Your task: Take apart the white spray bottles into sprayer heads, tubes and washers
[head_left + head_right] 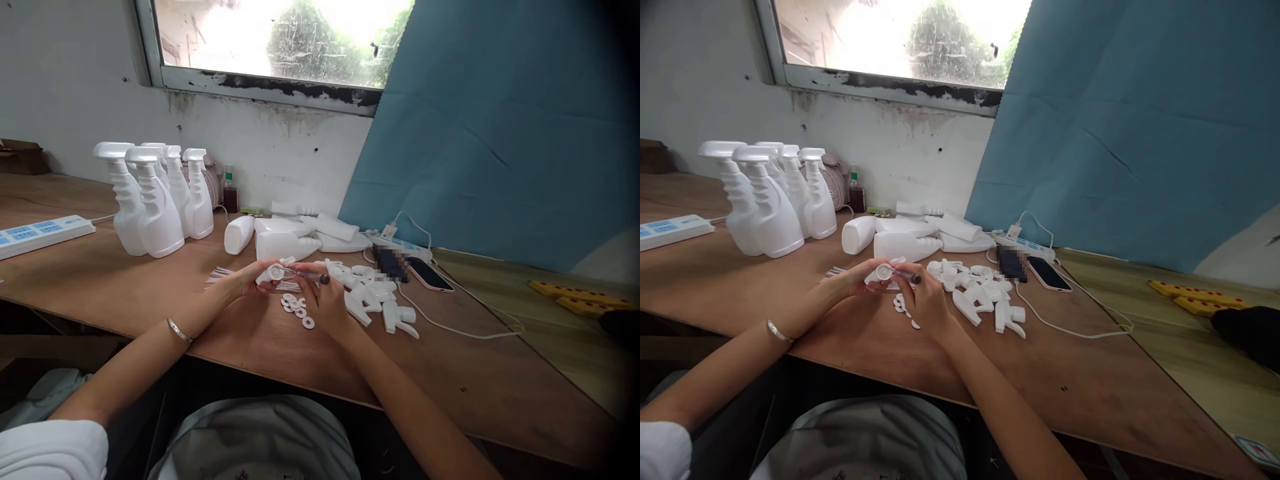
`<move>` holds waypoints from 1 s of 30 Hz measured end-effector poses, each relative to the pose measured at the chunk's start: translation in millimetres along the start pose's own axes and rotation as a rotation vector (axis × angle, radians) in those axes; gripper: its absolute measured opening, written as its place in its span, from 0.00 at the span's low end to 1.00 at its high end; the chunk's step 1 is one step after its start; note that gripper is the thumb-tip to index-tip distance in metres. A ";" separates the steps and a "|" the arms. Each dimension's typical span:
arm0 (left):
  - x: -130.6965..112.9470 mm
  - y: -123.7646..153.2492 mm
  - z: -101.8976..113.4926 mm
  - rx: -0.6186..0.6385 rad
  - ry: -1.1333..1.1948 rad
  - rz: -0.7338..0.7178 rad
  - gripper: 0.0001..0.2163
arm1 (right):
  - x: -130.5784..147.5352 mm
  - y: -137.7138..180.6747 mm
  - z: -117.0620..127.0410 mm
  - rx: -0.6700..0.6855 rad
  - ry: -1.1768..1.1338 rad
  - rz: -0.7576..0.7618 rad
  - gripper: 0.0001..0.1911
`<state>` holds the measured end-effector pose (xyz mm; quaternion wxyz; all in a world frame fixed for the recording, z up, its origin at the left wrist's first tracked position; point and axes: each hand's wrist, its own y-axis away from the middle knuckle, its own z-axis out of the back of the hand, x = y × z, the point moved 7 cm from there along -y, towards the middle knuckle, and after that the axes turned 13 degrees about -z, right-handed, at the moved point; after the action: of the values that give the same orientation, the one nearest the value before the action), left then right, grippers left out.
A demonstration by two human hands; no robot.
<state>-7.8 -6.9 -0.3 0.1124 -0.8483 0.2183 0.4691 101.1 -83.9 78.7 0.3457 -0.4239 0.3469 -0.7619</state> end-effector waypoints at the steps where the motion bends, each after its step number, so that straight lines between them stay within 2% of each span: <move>1: 1.9 0.5 0.0 0.008 -0.001 0.015 0.07 | -2.4 -0.3 0.6 -0.006 -0.003 -0.012 0.10; 8: 13.6 -6.2 8.7 0.043 0.049 0.038 0.09 | -4.0 4.8 -14.2 0.105 -0.025 0.027 0.08; 12: 17.5 -7.2 11.6 0.034 0.054 0.065 0.09 | -12.4 1.8 -9.4 0.056 -0.050 -0.087 0.06; 15: 18.6 -6.1 10.7 0.035 0.038 0.083 0.08 | -26.6 -2.6 -2.8 0.028 -0.129 -0.270 0.05; 18: 17.0 -4.9 8.8 0.041 0.030 0.076 0.07 | -38.3 -4.7 -2.8 0.060 -0.273 -0.443 0.05; 23: 12.6 -2.5 5.9 0.049 0.013 0.065 0.07 | -40.9 -6.5 -4.0 0.070 -0.401 -0.518 0.05; 30: 13.2 -2.3 8.3 0.073 -0.033 0.075 0.11 | -47.2 -4.7 -6.5 0.065 -0.441 -0.570 0.07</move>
<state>-6.7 -5.1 -15.9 0.1293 -0.8270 0.2650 0.4786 113.2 -41.2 60.8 0.1992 -0.6465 0.1077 -0.7285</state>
